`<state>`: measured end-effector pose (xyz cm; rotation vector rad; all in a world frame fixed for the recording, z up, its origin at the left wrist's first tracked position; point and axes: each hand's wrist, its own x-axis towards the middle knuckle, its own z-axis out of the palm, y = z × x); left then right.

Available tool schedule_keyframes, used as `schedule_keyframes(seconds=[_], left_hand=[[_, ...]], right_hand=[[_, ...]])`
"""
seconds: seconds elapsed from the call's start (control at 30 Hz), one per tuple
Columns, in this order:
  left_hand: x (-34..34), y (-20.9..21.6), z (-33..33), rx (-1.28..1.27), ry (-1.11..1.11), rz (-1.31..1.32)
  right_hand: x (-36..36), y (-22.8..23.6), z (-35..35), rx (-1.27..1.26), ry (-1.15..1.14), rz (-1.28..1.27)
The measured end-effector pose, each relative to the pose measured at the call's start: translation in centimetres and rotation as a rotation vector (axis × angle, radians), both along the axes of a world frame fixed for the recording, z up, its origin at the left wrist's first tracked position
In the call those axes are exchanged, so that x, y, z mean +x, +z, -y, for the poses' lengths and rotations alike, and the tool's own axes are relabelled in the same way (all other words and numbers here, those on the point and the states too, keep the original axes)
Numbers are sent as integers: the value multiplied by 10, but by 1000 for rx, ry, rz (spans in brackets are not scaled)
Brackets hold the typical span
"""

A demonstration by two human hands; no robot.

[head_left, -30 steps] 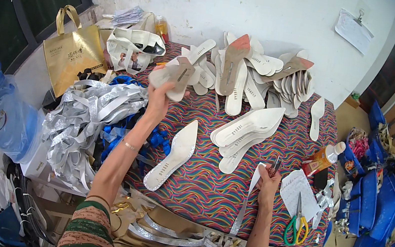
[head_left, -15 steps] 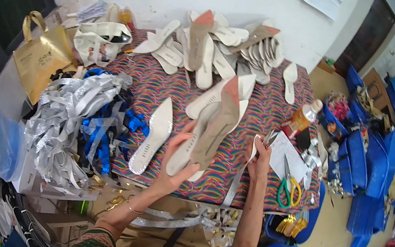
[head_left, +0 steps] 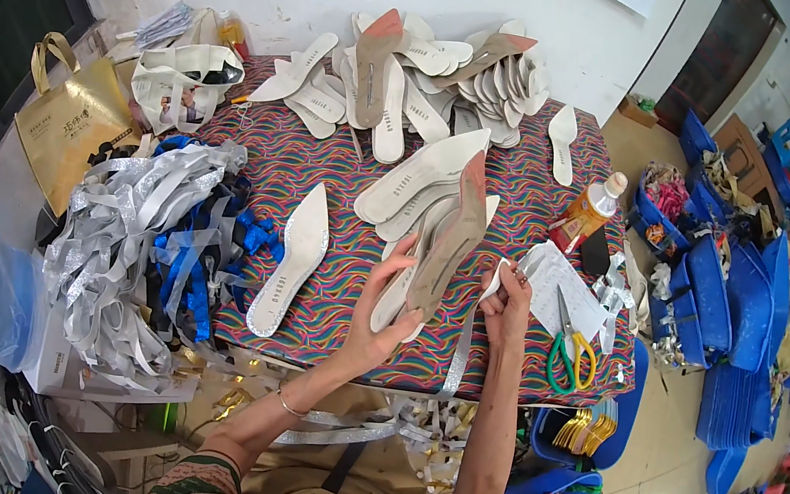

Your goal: The person applies a silver glittery ribbon to the edges of white shoe insoles. They pick up an insole, wrap the ribbon around its perimeter, and trim the excess with scissors. The person repeats this process for several insoles, placing the finished ones on the table.

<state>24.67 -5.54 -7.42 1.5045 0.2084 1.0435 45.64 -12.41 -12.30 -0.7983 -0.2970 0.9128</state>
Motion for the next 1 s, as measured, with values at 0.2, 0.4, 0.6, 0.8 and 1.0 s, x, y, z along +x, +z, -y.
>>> schedule_keyframes(seconds=[0.2,0.4,0.6,0.8,1.0], left_hand=[[36,11,-20,-406,-131,249],[70,6,-57,-639,-136,312],[59,-29,-51,-257,298,-61],[44,4,-61,453,579,-408],[65,15,-103,756,547,-711]], right_hand=[[8,-7,0,4,-5,1],[7,-4,-5,16,5,27],[1,-4,-11,-60,14,119],[3,-11,-21,-152,31,245],[-1,-5,-23,-157,10,280]])
